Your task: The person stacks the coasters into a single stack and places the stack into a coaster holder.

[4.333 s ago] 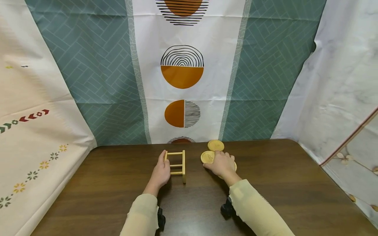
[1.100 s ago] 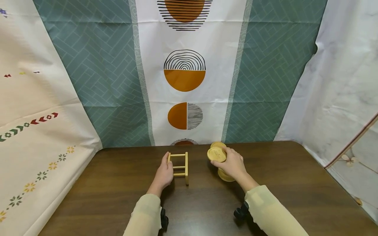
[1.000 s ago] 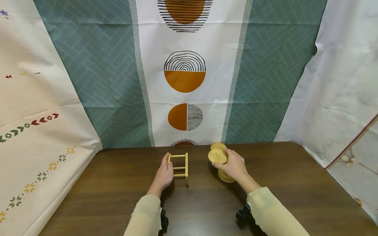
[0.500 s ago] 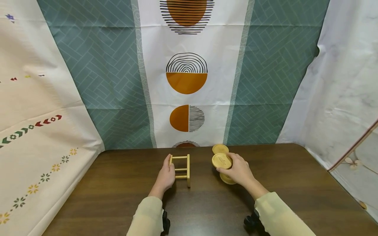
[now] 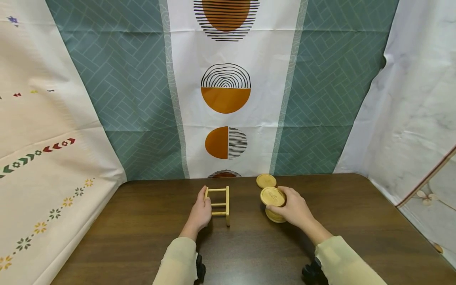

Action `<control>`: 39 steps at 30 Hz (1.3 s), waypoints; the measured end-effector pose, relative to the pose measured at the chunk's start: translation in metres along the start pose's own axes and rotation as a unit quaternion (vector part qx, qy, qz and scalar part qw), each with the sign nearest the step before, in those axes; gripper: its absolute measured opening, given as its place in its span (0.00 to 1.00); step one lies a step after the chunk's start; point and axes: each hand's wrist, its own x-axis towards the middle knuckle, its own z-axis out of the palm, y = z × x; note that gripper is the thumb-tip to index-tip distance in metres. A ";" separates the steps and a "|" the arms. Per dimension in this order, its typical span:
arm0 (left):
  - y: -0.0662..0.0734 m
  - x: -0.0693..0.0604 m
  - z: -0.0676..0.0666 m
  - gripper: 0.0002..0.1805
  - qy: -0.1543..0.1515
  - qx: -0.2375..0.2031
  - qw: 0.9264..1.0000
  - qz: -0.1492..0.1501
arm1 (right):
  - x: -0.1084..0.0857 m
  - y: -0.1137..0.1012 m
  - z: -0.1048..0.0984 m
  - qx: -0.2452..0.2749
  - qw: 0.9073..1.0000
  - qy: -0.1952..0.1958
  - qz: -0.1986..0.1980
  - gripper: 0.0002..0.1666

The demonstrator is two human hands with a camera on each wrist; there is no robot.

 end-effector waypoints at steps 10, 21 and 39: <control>0.000 0.000 0.001 0.28 0.003 0.002 1.000 0.003 | -0.007 0.005 -0.005 -0.003 1.000 -0.004 0.004 0.49; 0.000 0.000 0.001 0.28 0.010 0.014 1.000 0.022 | -0.013 0.011 -0.006 -0.010 1.000 0.006 -0.010 0.48; 0.002 -0.002 0.000 0.28 0.009 0.011 1.000 0.020 | -0.020 0.014 -0.006 -0.019 1.000 0.005 -0.016 0.47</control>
